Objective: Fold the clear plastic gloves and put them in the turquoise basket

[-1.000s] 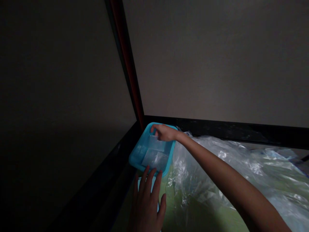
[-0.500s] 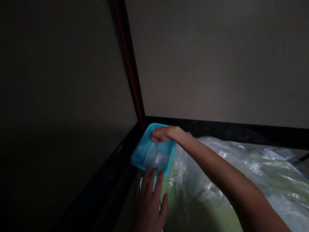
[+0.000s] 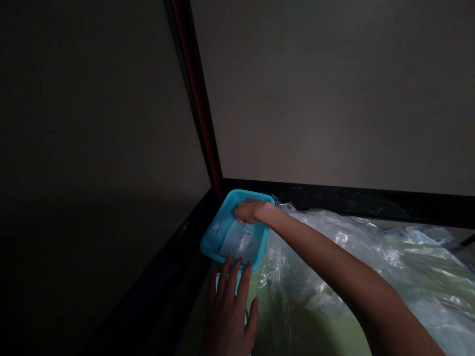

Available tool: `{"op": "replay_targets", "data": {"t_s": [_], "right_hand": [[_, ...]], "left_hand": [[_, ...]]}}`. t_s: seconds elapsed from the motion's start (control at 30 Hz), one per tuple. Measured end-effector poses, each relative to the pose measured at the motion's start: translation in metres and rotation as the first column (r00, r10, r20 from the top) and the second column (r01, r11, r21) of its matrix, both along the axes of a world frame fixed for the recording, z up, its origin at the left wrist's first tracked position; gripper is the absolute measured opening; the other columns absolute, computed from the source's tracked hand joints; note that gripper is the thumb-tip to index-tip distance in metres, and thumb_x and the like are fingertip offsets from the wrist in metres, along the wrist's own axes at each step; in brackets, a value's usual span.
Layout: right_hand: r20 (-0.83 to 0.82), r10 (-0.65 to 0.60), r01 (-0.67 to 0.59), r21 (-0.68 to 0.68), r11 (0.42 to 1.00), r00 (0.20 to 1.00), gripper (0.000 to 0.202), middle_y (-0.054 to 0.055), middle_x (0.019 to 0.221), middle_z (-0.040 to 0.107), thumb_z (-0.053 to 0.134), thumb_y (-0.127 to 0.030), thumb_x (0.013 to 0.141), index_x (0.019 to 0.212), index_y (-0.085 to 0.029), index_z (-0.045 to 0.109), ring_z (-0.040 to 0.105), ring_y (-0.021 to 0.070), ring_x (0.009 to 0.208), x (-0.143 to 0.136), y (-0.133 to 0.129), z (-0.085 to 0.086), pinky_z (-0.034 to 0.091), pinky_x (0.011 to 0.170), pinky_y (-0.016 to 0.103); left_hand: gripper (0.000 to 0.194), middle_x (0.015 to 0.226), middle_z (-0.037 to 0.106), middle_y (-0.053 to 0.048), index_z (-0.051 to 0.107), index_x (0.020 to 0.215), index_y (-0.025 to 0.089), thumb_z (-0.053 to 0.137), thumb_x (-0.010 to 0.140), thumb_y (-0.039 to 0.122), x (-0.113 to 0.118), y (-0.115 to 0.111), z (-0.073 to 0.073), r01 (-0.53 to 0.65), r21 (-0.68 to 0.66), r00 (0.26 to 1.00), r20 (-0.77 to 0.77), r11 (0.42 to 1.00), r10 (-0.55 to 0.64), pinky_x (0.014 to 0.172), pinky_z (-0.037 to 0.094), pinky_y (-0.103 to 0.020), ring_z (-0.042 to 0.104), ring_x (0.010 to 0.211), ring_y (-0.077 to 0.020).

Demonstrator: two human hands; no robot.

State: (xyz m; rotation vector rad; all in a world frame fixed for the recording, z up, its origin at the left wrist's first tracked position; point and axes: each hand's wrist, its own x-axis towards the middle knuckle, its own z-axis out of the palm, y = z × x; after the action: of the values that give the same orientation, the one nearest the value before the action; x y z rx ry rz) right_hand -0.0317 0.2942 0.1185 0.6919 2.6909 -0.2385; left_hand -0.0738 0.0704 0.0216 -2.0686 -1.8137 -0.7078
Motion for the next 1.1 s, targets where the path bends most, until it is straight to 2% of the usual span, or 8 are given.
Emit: {"op": "replay_targets", "data": {"t_s": [0.23,0.63,0.77,0.93,1.1], "right_hand": [[-0.065,-0.024,0.027,0.044,0.999,0.998,0.028,0.007,0.114,0.055,0.052,-0.031,0.088,0.113,-0.017,0.053,0.057,0.0201,0.096,0.002,0.003,-0.01,0.048,0.079,0.039],[0.091,-0.067,0.052,0.163,0.985,0.994,0.031,0.008,0.114,0.055,0.053,-0.03,0.088,0.115,-0.016,0.052,0.057,0.0198,0.095,0.004,-0.002,-0.007,0.049,0.078,0.04],[0.139,-0.053,0.032,0.148,0.988,0.989,0.03,0.007,0.112,0.056,0.053,-0.031,0.088,0.113,-0.016,0.053,0.058,0.0194,0.093,0.006,-0.002,-0.004,0.049,0.077,0.04],[0.068,0.002,-0.013,0.161,0.987,0.998,0.03,0.008,0.114,0.055,0.052,-0.03,0.088,0.114,-0.016,0.052,0.057,0.0199,0.095,0.009,-0.004,0.002,0.049,0.079,0.041],[0.058,0.047,-0.054,0.137,0.989,0.997,0.03,0.008,0.115,0.054,0.053,-0.03,0.088,0.114,-0.016,0.052,0.056,0.0203,0.097,0.004,-0.002,-0.004,0.048,0.08,0.041]], "left_hand": [[0.049,0.136,0.044,-0.01,0.039,0.132,0.018,0.043,0.082,0.017,-0.001,0.0,0.0,0.004,-0.007,1.0,-0.001,1.0,-0.004,0.092,0.042,-0.054,0.037,0.125,-0.0323],[0.05,0.137,0.042,-0.008,0.039,0.132,0.019,0.04,0.082,0.013,0.003,0.0,0.001,-0.036,-0.034,0.999,0.005,0.999,0.037,0.094,0.041,-0.053,0.034,0.128,-0.03],[0.051,0.138,0.041,-0.008,0.038,0.133,0.018,0.04,0.082,0.014,0.002,0.0,0.0,-0.032,-0.042,0.999,-0.001,0.999,0.032,0.095,0.04,-0.053,0.034,0.128,-0.0301],[0.052,0.14,0.039,-0.008,0.036,0.134,0.019,0.041,0.082,0.016,0.0,0.0,0.0,-0.015,-0.044,1.0,-0.007,0.999,0.015,0.095,0.041,-0.052,0.033,0.128,-0.0306],[0.052,0.139,0.04,-0.008,0.037,0.134,0.018,0.04,0.082,0.014,0.003,0.0,0.001,-0.027,-0.052,0.999,0.026,0.998,0.029,0.095,0.04,-0.054,0.033,0.128,-0.0307]]}}
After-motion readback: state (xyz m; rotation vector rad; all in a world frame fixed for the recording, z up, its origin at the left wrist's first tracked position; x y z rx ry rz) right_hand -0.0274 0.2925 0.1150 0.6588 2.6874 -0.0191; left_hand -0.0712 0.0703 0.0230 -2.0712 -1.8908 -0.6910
